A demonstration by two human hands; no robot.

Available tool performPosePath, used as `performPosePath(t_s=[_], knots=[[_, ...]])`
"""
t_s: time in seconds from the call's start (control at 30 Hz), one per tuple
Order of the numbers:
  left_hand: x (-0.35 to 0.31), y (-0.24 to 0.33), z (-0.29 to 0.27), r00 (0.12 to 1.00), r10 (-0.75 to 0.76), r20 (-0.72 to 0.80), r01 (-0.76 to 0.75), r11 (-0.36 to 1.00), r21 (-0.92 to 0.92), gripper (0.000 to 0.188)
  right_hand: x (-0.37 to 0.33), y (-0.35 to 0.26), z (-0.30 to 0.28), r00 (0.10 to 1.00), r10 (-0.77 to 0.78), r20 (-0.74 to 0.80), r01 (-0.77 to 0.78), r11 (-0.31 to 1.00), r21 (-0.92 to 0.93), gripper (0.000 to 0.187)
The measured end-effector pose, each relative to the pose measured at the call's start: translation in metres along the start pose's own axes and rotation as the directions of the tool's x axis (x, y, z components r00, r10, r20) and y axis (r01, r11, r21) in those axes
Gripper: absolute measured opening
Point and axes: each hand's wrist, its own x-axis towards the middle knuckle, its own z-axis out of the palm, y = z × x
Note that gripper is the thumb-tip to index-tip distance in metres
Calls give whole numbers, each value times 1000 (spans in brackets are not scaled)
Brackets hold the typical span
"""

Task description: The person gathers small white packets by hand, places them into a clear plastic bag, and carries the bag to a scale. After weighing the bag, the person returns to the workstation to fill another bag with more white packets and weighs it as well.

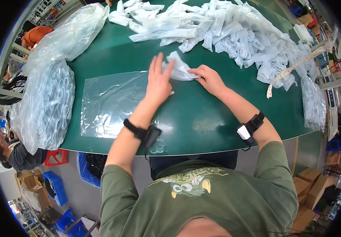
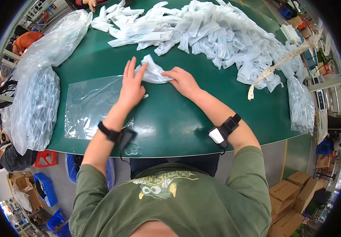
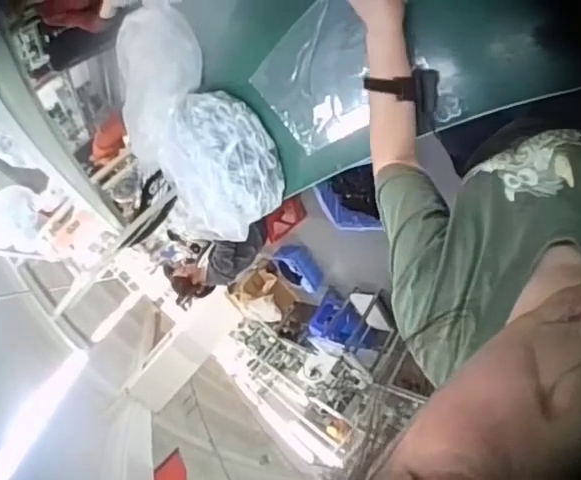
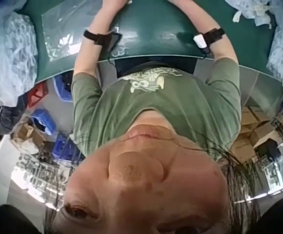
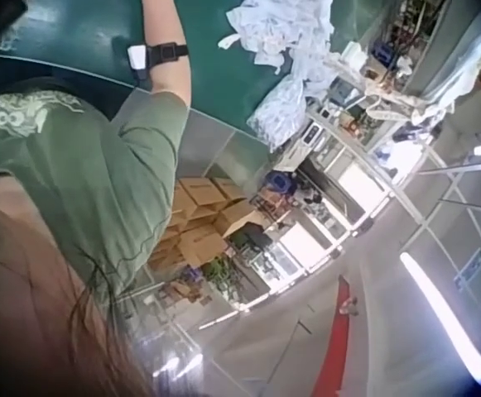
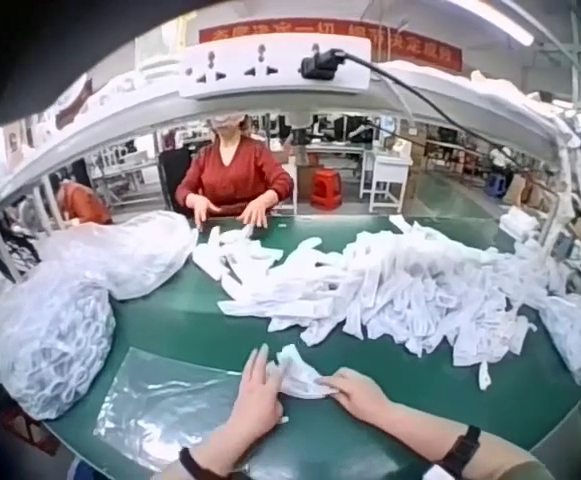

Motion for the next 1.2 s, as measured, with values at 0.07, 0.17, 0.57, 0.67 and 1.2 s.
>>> performPosePath(t_s=[0.07,0.17,0.57,0.67,1.2], knots=[[10,-11,11,1000,-17,7,17,997,79,69,3,-2,3,1000,-5,-24,8,991,131,40],[23,-10,9,925,-40,377,152,950,-273,72,5,6,7,997,-63,-40,69,982,173,40],[-31,55,-17,923,40,383,24,987,-162,54,101,44,-11,946,-203,-254,29,831,-556,21],[-36,62,-19,954,9,300,34,990,-139,49,89,36,-2,989,-135,61,140,727,-673,9],[-47,48,-15,893,129,431,55,920,-389,63,51,-34,-50,946,-49,321,58,998,-21,20]])
